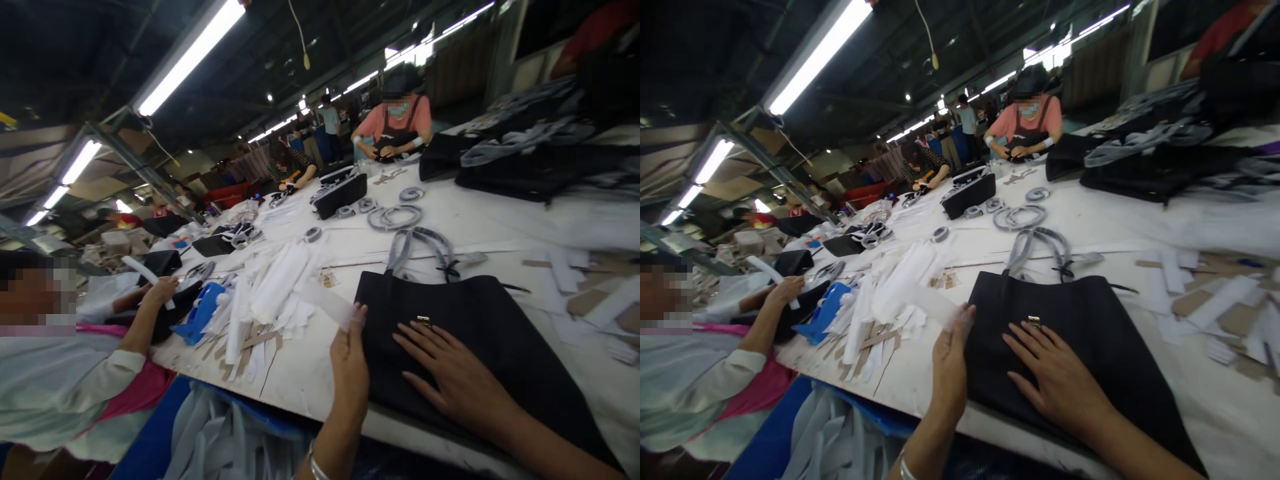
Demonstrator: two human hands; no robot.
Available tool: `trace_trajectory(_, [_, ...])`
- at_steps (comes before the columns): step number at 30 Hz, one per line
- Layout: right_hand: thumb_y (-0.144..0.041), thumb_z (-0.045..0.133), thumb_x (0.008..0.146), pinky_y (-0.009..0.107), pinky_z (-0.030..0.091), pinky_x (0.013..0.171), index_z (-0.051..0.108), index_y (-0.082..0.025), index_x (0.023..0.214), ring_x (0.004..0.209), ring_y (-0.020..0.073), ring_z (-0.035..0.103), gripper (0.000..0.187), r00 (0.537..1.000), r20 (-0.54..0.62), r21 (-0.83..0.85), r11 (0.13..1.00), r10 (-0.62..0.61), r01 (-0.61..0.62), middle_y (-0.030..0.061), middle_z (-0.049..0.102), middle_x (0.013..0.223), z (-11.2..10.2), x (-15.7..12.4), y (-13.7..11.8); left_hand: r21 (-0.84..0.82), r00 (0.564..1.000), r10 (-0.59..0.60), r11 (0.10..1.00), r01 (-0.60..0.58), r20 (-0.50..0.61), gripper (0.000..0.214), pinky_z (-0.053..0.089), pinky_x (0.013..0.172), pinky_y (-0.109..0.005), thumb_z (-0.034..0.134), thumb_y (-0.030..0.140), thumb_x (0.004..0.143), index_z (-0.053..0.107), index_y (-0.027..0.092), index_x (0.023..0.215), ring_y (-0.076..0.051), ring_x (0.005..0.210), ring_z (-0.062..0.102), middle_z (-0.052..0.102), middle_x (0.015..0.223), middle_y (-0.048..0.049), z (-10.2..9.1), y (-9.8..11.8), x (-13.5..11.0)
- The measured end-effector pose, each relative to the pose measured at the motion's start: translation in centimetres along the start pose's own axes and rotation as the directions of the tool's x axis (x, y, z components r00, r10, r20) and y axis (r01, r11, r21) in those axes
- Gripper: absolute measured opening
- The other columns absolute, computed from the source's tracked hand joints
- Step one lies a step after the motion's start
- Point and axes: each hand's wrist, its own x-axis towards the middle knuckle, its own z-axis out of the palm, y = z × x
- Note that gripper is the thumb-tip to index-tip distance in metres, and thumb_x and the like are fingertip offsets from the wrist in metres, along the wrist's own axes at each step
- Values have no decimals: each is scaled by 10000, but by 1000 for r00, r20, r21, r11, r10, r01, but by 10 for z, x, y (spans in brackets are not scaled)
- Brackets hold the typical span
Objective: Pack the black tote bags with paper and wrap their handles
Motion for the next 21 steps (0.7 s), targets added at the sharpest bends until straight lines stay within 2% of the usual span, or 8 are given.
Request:
trace_trajectory(4, [-374, 568, 905, 514, 360, 1116, 560, -189, 1368, 1314, 313, 491, 498, 997, 35, 108, 991, 73, -76, 118, 571, 1402, -6, 2, -6, 235, 961, 12, 969, -79, 275, 374, 111, 1255, -400, 620, 120, 863, 709, 280, 1188, -248, 1404, 420, 641, 1339, -11, 26, -40, -11])
trace_trajectory(9, [-226, 625, 827, 443, 396, 1112, 705, -113, 1079, 1186, 288, 583, 288, 991, -7, 318, 940, 133, -124, 146, 699, 1140, -19, 4, -14, 389, 886, 37, 890, -239, 461, 429, 82, 1256, -413, 584, 93, 869, 656, 256, 1259, -224, 1434, 378, 577, 1421, -27, 29, -55, -9])
trace_trajectory(13, [-131, 524, 919, 374, 493, 1025, 720, -156, 1020, 1085, 219, 639, 222, 945, -183, 453, 876, 272, -165, 109, 725, 1073, -46, -35, -24, 609, 672, 71, 361, -706, 737, 469, 156, 1217, -564, 457, 221, 977, 473, 265, 1443, -264, 1474, 296, 409, 1556, -60, 26, -59, -5])
trace_trajectory(15, [-174, 532, 952, 334, 535, 965, 705, -200, 1105, 1059, 198, 656, 233, 825, -226, 542, 770, 518, -335, 86, 718, 1119, -63, -71, -34, 588, 598, 92, 121, -800, 796, 485, 226, 1188, -585, 438, 266, 996, 416, 292, 1480, -285, 1482, 272, 333, 1594, -82, 25, -62, -7])
trace_trajectory(16, [-217, 562, 951, 339, 544, 959, 707, -226, 1106, 1043, 203, 666, 213, 724, -201, 603, 666, 660, -439, 75, 719, 1122, -71, -89, -39, 577, 577, 106, 37, -816, 810, 494, 255, 1175, -588, 444, 286, 997, 400, 296, 1489, -295, 1481, 273, 314, 1601, -95, 24, -63, -8])
trace_trajectory(18, [-329, 604, 943, 335, 577, 908, 707, -240, 1118, 975, 211, 695, 221, 449, -58, 775, 324, 892, -542, 69, 729, 1089, -83, -120, -42, 559, 549, 118, -72, -826, 827, 512, 295, 1156, -589, 451, 309, 996, 377, 297, 1502, -308, 1473, 290, 307, 1602, -113, 24, -65, -10])
trace_trajectory(20, [-402, 630, 926, 322, 588, 901, 693, -221, 1159, 1000, 218, 692, 302, 222, 158, 915, -58, 962, -400, 79, 718, 1139, -90, -136, -38, 552, 539, 124, -129, -824, 833, 516, 318, 1146, -587, 450, 317, 996, 369, 301, 1505, -314, 1467, 302, 304, 1603, -117, 25, -66, -10])
trace_trajectory(21, [-400, 649, 914, 303, 589, 902, 687, -202, 1171, 1026, 214, 683, 327, 167, 273, 937, -223, 947, -268, 88, 702, 1186, -93, -138, -34, 549, 535, 126, -145, -823, 835, 516, 326, 1142, -586, 450, 318, 996, 368, 304, 1505, -315, 1466, 305, 301, 1604, -117, 25, -67, -10])
